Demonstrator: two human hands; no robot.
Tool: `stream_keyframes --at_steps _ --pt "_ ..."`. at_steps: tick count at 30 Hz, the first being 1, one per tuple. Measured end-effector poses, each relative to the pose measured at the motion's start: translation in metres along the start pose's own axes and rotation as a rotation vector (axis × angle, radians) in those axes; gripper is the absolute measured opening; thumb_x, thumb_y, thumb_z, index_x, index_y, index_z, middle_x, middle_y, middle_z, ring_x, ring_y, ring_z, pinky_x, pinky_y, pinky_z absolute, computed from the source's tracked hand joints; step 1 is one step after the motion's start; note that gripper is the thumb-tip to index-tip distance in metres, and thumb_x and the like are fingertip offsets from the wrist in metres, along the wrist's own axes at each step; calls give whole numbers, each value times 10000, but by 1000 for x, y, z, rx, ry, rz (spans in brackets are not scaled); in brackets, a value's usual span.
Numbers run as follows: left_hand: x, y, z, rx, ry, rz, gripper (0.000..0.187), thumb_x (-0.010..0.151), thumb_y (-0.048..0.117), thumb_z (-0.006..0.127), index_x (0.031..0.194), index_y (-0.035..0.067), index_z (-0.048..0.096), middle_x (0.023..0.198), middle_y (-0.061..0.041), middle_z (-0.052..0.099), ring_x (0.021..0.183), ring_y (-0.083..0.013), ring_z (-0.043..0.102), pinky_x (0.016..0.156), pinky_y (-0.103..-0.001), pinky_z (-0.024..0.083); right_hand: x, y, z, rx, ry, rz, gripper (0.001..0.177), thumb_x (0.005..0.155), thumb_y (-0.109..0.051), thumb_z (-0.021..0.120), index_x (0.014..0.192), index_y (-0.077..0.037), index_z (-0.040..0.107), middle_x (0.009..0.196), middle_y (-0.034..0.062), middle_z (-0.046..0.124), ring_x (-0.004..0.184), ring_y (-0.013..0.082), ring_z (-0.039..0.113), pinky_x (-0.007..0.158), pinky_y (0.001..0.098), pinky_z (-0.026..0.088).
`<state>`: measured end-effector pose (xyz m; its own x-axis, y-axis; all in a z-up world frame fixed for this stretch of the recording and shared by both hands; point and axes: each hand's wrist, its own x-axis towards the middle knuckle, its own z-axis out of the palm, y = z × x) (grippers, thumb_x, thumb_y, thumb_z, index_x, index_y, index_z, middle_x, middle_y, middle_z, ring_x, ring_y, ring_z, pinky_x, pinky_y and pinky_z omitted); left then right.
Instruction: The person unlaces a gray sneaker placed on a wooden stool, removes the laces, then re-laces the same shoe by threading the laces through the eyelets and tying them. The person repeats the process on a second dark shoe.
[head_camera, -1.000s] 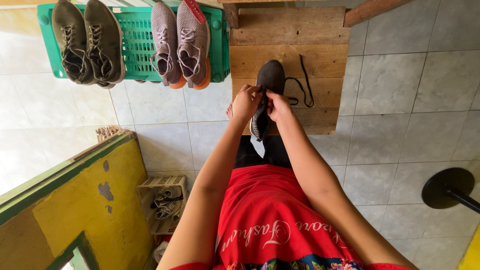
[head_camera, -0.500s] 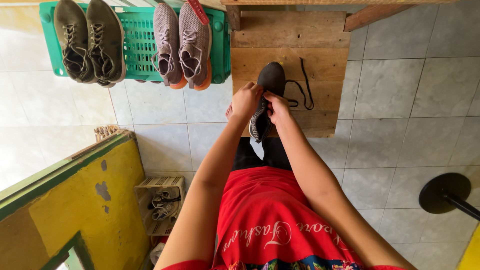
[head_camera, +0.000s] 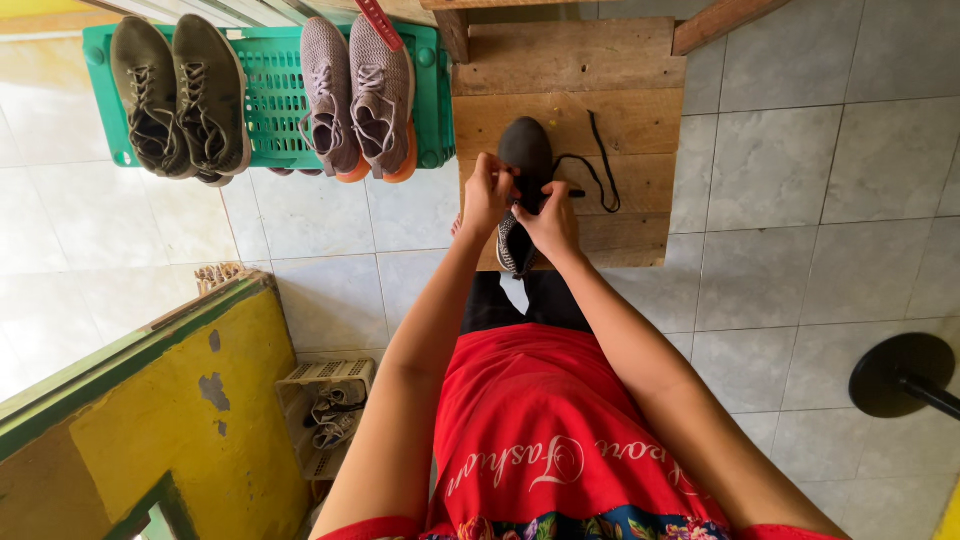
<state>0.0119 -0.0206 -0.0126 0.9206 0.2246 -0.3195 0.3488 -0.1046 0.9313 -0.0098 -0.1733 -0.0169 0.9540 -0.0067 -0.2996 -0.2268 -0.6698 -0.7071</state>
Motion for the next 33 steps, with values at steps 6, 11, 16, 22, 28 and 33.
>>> stream_keyframes --at_steps 6,11,16,22,28,33 --pt "-2 -30 -1 -226 36 -8 90 1033 102 505 1072 34 460 844 -109 675 669 -154 663 597 -306 573 -3 -12 -11 -19 -216 -65 720 781 -406 901 1186 7 473 1058 249 671 948 391 693 808 451 545" --pt "0 -51 -3 -245 -13 -4 80 1039 100 495 1052 27 464 828 -108 660 669 -152 643 603 -299 557 -5 1 -11 -68 -394 -59 808 704 -277 930 1251 8 407 1161 296 653 1077 445 662 893 475 531" --pt "5 -56 0 -355 -14 -86 75 1030 113 489 1043 45 463 812 -80 633 639 -147 614 581 -297 533 1 28 -19 -93 -343 -93 661 822 -86 777 1356 -26 392 1202 291 663 1110 444 678 914 467 548" --pt "9 -45 -32 -466 333 -99 112 1071 139 482 1010 46 472 753 -43 550 599 -126 515 551 -296 473 -8 65 -34 -61 -147 69 658 821 -63 722 1395 -93 402 1218 267 669 1064 461 671 888 497 532" --pt "-15 -11 -49 73 331 137 189 1004 127 579 1169 50 528 719 -110 595 605 -218 576 591 -363 480 -8 81 -25 -55 -128 61 637 802 -117 769 1352 -77 450 1201 257 676 1092 458 654 892 506 521" --pt "-19 -10 8 610 -22 197 325 921 204 649 1221 97 581 940 -201 698 804 -421 671 670 -517 526 -11 82 -19 -44 -129 87 634 787 -119 751 1346 -65 458 1163 238 696 1072 436 672 899 495 530"
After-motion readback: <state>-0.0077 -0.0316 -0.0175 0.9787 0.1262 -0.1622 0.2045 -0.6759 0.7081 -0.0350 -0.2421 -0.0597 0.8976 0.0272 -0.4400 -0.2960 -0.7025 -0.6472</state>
